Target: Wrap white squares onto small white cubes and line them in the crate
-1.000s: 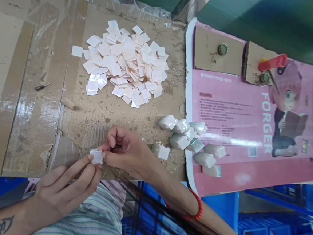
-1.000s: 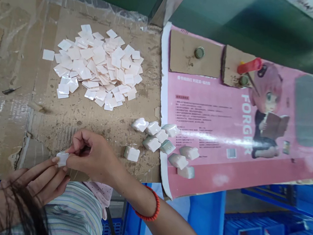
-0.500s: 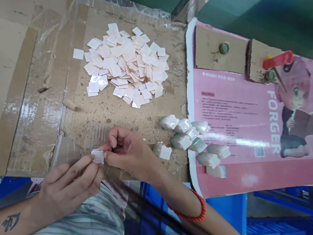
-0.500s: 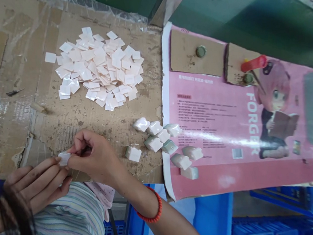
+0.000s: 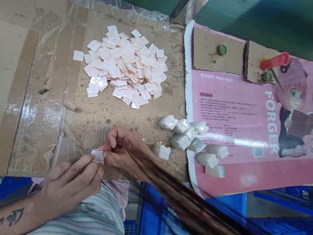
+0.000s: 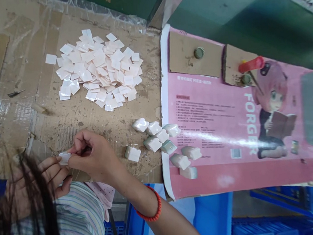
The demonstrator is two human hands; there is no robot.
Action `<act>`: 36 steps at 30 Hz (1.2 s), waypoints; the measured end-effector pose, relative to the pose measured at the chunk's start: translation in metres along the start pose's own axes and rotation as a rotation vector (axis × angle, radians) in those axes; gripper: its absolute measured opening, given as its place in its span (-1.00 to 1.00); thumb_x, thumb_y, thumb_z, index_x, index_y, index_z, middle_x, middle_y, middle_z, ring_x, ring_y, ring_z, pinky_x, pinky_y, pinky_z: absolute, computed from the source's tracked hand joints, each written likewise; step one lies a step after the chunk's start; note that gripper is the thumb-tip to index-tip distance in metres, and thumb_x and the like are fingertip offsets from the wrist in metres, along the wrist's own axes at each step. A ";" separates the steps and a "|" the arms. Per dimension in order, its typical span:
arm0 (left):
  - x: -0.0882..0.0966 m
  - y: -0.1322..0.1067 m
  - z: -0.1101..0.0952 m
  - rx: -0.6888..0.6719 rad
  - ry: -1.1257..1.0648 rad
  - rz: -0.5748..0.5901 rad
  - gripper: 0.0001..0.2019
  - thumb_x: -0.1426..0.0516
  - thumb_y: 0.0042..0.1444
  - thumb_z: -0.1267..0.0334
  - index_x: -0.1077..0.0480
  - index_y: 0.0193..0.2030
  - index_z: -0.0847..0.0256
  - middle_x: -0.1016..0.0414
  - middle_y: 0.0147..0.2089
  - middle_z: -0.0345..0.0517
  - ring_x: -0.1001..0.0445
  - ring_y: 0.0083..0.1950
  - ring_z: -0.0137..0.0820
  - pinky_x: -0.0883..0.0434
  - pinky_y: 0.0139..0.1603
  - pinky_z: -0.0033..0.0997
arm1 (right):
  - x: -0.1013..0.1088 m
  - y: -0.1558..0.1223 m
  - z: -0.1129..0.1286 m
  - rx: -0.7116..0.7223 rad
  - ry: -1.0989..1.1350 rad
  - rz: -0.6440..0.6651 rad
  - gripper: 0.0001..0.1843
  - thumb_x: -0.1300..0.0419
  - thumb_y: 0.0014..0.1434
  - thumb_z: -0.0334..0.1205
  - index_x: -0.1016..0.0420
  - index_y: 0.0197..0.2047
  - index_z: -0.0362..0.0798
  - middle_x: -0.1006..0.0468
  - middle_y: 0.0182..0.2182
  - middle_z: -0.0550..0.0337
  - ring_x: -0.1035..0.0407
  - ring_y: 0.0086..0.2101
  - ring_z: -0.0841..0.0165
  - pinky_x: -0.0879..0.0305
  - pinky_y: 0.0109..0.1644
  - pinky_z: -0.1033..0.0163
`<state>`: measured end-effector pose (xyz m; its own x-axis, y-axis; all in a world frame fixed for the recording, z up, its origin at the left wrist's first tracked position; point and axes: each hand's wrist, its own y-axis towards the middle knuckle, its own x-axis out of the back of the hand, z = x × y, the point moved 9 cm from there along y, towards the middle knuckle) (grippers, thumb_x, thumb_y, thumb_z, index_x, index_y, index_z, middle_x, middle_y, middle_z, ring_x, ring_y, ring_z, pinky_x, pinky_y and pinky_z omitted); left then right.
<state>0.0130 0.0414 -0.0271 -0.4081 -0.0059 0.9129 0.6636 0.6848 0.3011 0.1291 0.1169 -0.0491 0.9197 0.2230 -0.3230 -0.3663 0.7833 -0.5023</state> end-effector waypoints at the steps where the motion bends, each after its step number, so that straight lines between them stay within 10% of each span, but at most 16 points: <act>1: 0.001 0.000 -0.002 -0.042 0.031 -0.024 -0.69 -0.25 0.22 0.28 -0.45 0.10 -0.03 -0.59 -0.04 -0.29 -0.49 0.17 -0.34 -0.29 -0.08 -0.37 | 0.000 0.000 0.001 -0.004 -0.002 -0.009 -0.73 -0.27 -0.15 -0.35 -0.18 -0.49 0.02 -0.40 -0.52 0.39 -0.37 -0.39 0.45 -0.21 -0.34 0.39; 7: 0.021 0.013 -0.011 -0.143 0.136 -0.184 -0.76 -0.28 0.20 0.24 -0.48 0.01 0.10 -0.59 -0.13 -0.20 -0.52 0.08 -0.33 -0.30 -0.15 -0.34 | 0.001 -0.001 0.005 -0.008 -0.023 -0.016 -0.73 -0.26 -0.18 -0.38 -0.20 -0.48 0.01 -0.41 -0.51 0.41 -0.35 -0.39 0.47 -0.24 -0.29 0.37; 14: 0.033 0.035 0.017 0.145 -0.317 -0.142 -0.87 -0.15 0.31 0.38 -0.41 -0.03 0.16 -0.53 -0.06 -0.15 -0.54 0.03 -0.41 -0.45 0.05 -0.41 | 0.002 -0.001 0.003 0.056 -0.090 -0.029 -0.67 -0.36 -0.17 -0.29 -0.23 -0.43 0.00 -0.49 -0.42 0.36 -0.27 -0.45 0.51 -0.24 -0.35 0.39; 21: 0.052 0.030 0.061 0.390 -0.525 -0.209 -0.85 -0.15 0.33 0.12 -0.42 -0.14 0.14 -0.52 -0.15 -0.18 -0.54 -0.12 -0.43 -0.54 -0.18 -0.46 | 0.011 -0.021 0.011 0.291 -0.268 -0.132 -0.80 -0.31 0.12 -0.18 -0.40 -0.20 0.01 -0.53 -0.27 0.22 -0.42 -0.38 0.47 -0.42 -0.33 0.37; 27: 0.060 0.023 0.041 -0.027 -0.293 -0.180 -0.68 -0.23 0.23 0.46 -0.45 0.10 0.16 -0.59 0.05 -0.21 -0.42 0.27 -0.38 -0.37 0.31 -0.33 | -0.019 -0.090 0.038 1.073 -1.185 -0.397 -0.73 -0.12 0.34 -0.33 -0.49 0.08 -0.04 -0.66 -0.05 0.10 -0.50 0.01 0.34 -0.44 0.15 0.25; 36: 0.041 0.019 0.028 -0.157 -0.053 -0.029 -0.66 -0.13 0.34 0.20 -0.40 0.23 0.01 -0.57 0.17 -0.40 -0.05 0.50 -0.57 0.14 0.55 -0.49 | -0.034 -0.091 0.026 1.120 -1.437 -0.311 -0.67 -0.05 0.39 -0.18 -0.57 0.03 -0.11 -0.70 -0.09 0.18 -0.50 0.02 0.40 -0.18 0.37 0.36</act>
<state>-0.0085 0.0751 0.0083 -0.4581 0.0176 0.8887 0.7395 0.5623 0.3701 0.1345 0.0534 0.0284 0.5448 -0.1954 0.8154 -0.4790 0.7257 0.4939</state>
